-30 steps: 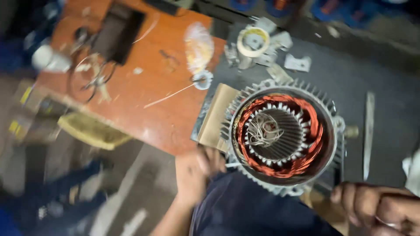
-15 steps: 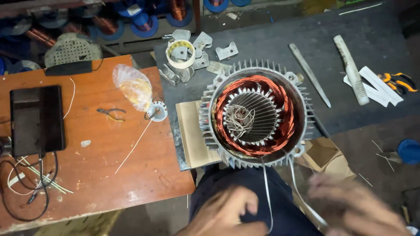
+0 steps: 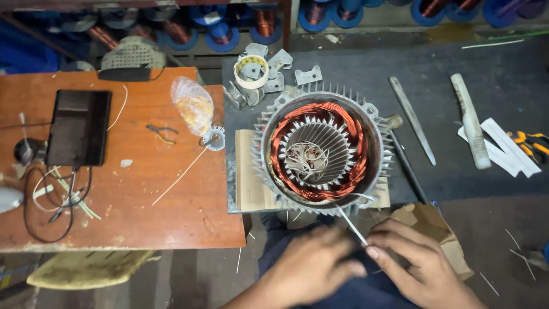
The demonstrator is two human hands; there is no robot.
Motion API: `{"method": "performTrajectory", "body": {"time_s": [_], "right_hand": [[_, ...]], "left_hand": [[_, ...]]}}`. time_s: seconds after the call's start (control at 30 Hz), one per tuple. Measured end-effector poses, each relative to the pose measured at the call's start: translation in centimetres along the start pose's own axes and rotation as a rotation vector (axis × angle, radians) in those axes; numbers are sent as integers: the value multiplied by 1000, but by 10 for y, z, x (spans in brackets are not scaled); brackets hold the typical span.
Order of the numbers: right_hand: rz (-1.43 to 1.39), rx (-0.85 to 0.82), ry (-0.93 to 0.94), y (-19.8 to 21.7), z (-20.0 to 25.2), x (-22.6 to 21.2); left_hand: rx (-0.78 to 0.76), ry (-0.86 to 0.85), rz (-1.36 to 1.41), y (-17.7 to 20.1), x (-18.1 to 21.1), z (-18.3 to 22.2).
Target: Repairing an electric motor stator by tying wires and adjusting windings using tools
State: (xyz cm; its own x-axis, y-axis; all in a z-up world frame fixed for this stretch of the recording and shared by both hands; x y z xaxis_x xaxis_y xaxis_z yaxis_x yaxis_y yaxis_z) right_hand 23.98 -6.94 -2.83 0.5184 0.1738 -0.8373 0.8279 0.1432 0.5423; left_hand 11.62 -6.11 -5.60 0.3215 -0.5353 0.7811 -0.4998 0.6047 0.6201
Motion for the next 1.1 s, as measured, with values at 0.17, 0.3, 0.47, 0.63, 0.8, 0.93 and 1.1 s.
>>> {"method": "performTrajectory", "body": {"time_s": [0.17, 0.3, 0.47, 0.63, 0.8, 0.93, 1.1], "right_hand": [[563, 131, 282, 18, 10, -11], [657, 127, 392, 29, 4, -27], [802, 174, 406, 31, 0, -22], [535, 142, 315, 22, -12, -8], [168, 163, 100, 16, -24, 13], [49, 202, 1, 5, -18, 23], [-75, 247, -67, 0, -10, 24]], "left_hand": [[-219, 464, 466, -52, -32, -12], [-101, 278, 621, -44, 0, -30], [145, 187, 791, -24, 7, -39], [296, 323, 785, -36, -21, -34], [346, 371, 564, -12, -24, -27], [288, 391, 399, -6, -29, -18], [299, 363, 403, 12, -24, -13]]}}
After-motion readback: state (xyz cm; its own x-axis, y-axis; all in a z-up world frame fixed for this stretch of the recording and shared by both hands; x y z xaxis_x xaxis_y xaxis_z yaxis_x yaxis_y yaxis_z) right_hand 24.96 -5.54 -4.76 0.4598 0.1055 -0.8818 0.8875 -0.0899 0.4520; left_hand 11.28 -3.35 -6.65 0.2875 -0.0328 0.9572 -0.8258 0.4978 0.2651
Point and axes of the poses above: each hand's wrist, its own z-axis away from the middle knuckle, its own y-axis out of the back of the hand, x = y × z, the point moved 9 cm from there along -z, towards the middle knuckle, and after that the axes turned 1 degree about -x, right-handed, at the moved point
